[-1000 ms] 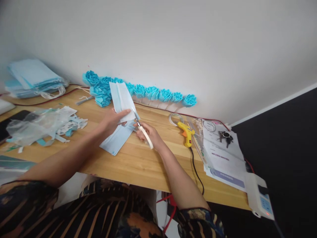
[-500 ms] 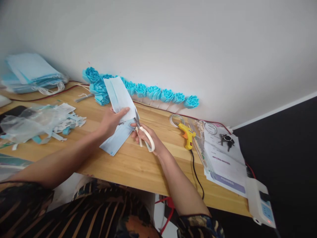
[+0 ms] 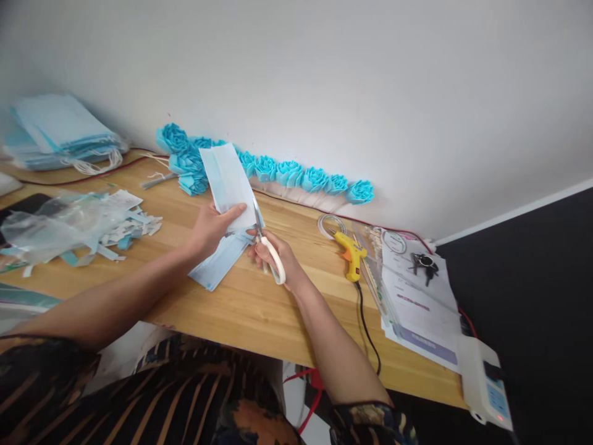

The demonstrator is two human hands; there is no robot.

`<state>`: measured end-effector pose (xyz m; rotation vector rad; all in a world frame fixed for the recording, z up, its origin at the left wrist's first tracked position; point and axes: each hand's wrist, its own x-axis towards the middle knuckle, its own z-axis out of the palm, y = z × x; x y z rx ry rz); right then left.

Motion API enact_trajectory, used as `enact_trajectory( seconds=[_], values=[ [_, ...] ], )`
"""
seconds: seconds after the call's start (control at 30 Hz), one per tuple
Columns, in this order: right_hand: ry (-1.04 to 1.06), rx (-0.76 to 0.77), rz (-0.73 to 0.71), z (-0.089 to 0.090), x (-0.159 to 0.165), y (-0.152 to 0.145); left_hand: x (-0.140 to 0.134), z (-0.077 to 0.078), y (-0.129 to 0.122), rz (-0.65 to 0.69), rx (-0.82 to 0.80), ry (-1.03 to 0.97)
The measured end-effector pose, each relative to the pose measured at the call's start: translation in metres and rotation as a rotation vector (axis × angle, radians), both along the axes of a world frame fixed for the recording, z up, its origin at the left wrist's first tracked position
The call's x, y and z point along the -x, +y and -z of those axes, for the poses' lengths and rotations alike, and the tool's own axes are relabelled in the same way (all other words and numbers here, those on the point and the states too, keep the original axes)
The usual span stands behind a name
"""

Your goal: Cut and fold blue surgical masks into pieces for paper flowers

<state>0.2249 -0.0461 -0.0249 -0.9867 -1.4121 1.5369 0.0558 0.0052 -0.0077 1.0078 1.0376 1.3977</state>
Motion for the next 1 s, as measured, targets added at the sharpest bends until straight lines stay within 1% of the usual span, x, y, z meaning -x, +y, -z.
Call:
enact_trajectory(
  seconds=[0.37,0.7,1.0],
  values=[
    [-0.024,-0.006,0.026,-0.0039,-0.0002,0.0002,0.0020,0.0009,0.0041,0.008,0.001,-0.021],
    [-0.020,0.008,0.056,-0.0030,0.0002,-0.0013,0.0047,0.0022,0.0063,0.011,-0.028,-0.015],
    [-0.018,0.035,0.059,-0.0031,-0.0005,-0.0012,0.0057,-0.0012,0.0059,0.034,-0.029,-0.015]
  ],
)
